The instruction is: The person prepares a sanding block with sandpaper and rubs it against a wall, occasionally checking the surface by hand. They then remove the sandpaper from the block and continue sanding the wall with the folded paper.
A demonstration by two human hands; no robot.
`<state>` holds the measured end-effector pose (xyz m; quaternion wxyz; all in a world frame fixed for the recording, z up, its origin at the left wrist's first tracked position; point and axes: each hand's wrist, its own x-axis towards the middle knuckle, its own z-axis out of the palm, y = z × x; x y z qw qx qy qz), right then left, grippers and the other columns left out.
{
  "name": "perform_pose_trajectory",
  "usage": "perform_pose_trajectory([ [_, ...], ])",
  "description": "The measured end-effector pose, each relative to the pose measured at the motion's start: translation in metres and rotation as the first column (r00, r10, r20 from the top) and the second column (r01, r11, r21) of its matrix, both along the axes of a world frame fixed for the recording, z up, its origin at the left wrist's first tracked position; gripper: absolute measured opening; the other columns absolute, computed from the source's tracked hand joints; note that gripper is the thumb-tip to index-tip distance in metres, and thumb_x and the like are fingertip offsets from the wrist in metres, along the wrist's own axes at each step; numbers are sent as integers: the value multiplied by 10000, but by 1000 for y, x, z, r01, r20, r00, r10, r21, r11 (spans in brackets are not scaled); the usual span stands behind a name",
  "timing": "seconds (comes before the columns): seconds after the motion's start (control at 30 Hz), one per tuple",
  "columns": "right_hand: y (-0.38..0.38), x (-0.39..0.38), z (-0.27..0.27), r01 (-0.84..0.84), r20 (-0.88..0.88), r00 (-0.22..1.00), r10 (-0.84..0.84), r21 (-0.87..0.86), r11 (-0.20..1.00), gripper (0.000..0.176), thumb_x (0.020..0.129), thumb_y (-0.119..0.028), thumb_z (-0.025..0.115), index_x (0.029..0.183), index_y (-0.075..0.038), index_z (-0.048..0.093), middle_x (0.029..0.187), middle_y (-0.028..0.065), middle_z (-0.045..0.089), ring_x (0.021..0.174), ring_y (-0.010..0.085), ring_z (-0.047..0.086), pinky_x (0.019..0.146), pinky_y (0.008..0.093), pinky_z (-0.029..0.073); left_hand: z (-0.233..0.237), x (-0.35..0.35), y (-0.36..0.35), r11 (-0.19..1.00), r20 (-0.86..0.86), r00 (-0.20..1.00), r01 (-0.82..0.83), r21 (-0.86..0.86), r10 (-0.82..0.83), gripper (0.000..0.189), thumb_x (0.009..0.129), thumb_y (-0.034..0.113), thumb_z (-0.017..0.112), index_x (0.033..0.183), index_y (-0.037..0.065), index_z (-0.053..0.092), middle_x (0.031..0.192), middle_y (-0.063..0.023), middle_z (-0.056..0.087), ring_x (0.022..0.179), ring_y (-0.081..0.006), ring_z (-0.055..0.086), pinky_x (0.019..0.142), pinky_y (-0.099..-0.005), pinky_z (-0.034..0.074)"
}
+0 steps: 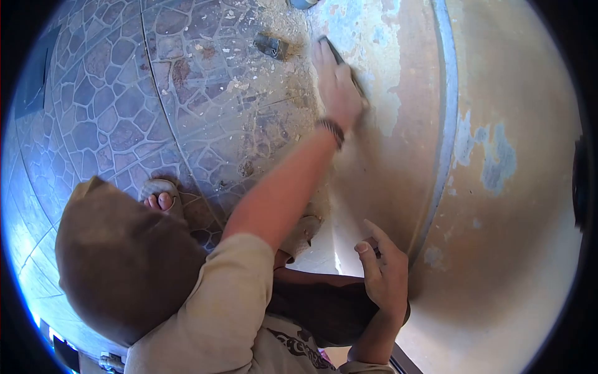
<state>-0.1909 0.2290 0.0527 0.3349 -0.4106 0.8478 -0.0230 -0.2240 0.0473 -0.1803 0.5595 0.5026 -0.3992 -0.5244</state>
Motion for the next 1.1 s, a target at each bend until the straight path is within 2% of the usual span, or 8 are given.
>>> perform_pose_trajectory([
  [0.2,0,4,5,-49,50,998,50,-33,998,336,897,-190,622,1164,12,595,837,195,652,728,280,641,670,338,497,72,1,118,994,-49,993,108,31,-106,628,890,119,350,1451,-90,160,1532,-252,151,1429,-422,71,1165,-469,44],
  [0.47,4,4,6,-98,45,994,99,-29,995,334,897,-196,622,1151,20,594,835,190,641,712,322,621,652,370,488,5,18,-21,998,-26,998,59,37,-58,612,865,74,335,1438,-96,201,1529,-250,169,1440,-353,104,1174,-375,80],
  [0.63,-1,8,12,-113,79,990,115,-27,993,365,895,-208,624,1184,12,589,837,180,655,715,255,626,689,326,486,33,12,87,983,8,996,90,-159,-90,633,861,64,346,1430,-136,155,1527,-268,149,1439,-386,67,1169,-447,52],
  [0.73,1,8,5,-158,66,985,158,-6,987,354,893,-192,628,1183,9,591,840,178,655,707,255,626,679,328,489,54,9,123,983,-5,983,184,-8,-184,642,856,50,345,1432,-139,134,1523,-282,141,1436,-403,56,1164,-477,34],
  [0.87,5,6,3,-133,87,987,133,-8,991,346,901,-194,617,1171,19,581,813,186,627,717,325,607,653,378,478,-1,4,3,986,-2,1000,26,-167,-27,621,872,100,371,1422,-125,189,1507,-305,162,1421,-434,94,1169,-457,65],
  [0.9,4,6,4,-135,82,987,136,-17,991,348,901,-192,618,1175,19,579,812,186,626,719,324,608,654,376,478,-18,11,-31,965,247,969,91,-247,-28,624,872,106,368,1424,-122,188,1508,-301,164,1423,-423,101,1170,-454,64],
  [0.97,3,9,8,-139,96,985,141,-26,990,351,899,-186,619,1180,19,575,810,187,625,718,322,608,656,375,477,-27,13,-39,957,327,944,135,-257,-45,630,870,112,365,1428,-117,185,1511,-296,163,1426,-410,102,1170,-451,59],
  [1.1,-5,12,9,-155,148,976,162,-56,986,352,895,-169,620,1189,18,571,804,185,623,714,319,605,664,374,474,20,4,97,990,-79,987,141,-7,-141,638,864,97,356,1437,-113,171,1518,-286,154,1434,-403,78,1167,-450,42],
])
